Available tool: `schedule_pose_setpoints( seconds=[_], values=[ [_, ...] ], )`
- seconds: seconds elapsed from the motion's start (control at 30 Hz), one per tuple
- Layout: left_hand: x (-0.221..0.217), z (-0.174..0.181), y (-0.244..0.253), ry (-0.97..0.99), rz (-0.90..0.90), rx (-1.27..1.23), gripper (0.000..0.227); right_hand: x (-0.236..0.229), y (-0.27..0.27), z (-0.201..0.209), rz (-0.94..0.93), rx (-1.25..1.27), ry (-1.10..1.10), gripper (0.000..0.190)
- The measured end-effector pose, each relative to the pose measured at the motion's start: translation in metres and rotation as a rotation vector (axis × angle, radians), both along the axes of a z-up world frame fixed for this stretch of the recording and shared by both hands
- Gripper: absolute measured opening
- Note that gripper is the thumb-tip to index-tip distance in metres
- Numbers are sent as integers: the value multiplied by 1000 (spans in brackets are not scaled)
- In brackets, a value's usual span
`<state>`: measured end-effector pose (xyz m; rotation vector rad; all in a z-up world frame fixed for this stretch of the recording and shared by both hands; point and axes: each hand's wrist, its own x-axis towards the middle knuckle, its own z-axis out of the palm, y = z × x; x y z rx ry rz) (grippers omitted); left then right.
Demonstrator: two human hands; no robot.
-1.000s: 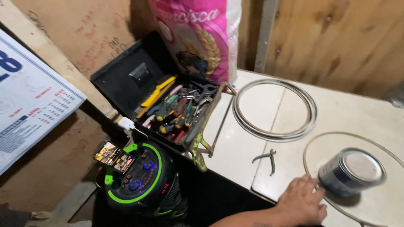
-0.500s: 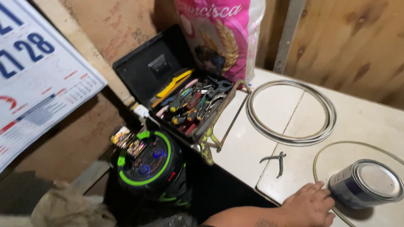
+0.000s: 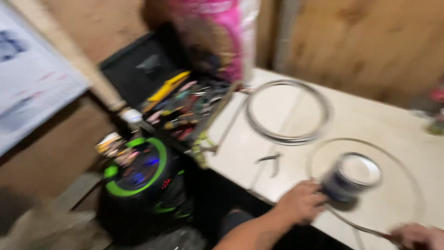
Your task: The person uses pliers to bend a thin metal strip around a cylindrical can placed on a workbench. They hold the strip with one hand and apply pressure with the pliers in the other, shaping the metal into a curve.
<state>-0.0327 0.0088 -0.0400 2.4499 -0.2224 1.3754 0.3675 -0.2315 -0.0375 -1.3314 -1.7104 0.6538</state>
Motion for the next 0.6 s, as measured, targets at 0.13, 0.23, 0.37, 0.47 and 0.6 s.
schedule_pose_setpoints(
  seconds=[0.13, 0.23, 0.37, 0.47, 0.6],
  values=[
    [11, 10, 5, 272, 5, -166, 16, -238, 25, 101, -776, 532, 514, 30],
    [12, 21, 7, 263, 75, -154, 17, -228, 34, 128, -710, 387, 1207, 39],
    [9, 37, -4, 405, 176, -115, 23, -222, 31, 115, -874, 518, 1036, 44],
    [20, 15, 0, 548, 293, -114, 28, -227, 35, 120, -808, 550, 1010, 45],
    [24, 10, 3, 441, 187, -126, 24, -234, 52, 133, -973, 555, 832, 41]
  ],
)
